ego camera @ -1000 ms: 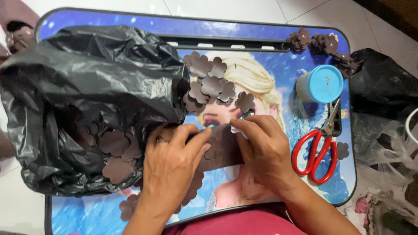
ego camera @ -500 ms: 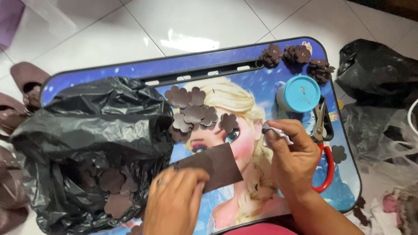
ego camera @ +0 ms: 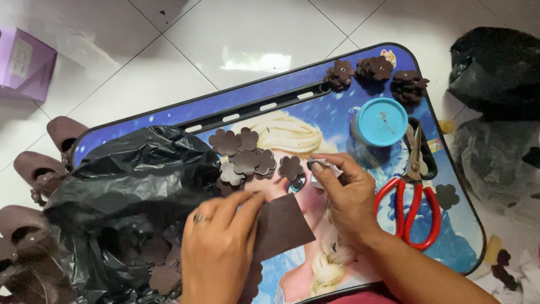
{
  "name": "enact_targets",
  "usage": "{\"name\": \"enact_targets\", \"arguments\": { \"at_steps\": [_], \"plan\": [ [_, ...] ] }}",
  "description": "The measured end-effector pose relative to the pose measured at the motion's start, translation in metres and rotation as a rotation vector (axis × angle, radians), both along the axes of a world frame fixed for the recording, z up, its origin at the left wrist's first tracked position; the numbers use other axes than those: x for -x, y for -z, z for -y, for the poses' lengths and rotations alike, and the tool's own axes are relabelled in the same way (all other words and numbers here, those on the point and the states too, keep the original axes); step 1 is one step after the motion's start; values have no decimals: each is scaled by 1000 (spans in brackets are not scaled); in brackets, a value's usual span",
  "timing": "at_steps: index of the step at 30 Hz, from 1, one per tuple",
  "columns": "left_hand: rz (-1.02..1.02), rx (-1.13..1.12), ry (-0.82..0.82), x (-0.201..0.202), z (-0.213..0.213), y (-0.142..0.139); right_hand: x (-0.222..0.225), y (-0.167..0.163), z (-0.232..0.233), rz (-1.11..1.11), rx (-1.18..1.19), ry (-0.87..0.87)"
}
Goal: The person assembles small brown flower-shaped craft pieces by hand, pressing them together in pairs and placing them on a blue tray. The person repeatedly picks up pieces from a black plastic bag and arranges them on the tray.
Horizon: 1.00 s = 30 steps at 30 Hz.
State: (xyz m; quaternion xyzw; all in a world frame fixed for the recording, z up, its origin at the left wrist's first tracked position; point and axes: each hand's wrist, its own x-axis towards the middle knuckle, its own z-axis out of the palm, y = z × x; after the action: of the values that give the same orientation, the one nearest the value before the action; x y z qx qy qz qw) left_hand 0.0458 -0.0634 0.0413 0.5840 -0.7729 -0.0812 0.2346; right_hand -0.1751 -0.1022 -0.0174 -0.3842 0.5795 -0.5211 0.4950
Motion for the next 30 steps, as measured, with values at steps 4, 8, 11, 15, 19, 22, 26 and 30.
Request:
{"name": "enact_targets", "arguments": {
  "at_steps": [4,8,11,15,19,22,26,30],
  "plan": [
    [98,53,125,18,63,-4,-4,0,-1,-142,98,-59],
    [140,61,155,22,81,-2,-7,-4,-1,-242,167,-61],
    [58,23,148,20,78,-2,-9,-6,-1,-283,173,-67],
    [33,-16,162,17,84,-1,-9,-6,-2,-307,194,-77],
    [5,-10,179,15,85,-11,-8,-4,-1,-215,205,-78],
    [-139,-48,95,14,73,-28,-7,-2,0,-191,191,-76],
    [-369,-434,-99,12,42,-45,-5,2,0,-158,193,-86],
    [-293,-646,-10,20,13,-31,-2,4,-1,-145,238,-126]
  ]
}}
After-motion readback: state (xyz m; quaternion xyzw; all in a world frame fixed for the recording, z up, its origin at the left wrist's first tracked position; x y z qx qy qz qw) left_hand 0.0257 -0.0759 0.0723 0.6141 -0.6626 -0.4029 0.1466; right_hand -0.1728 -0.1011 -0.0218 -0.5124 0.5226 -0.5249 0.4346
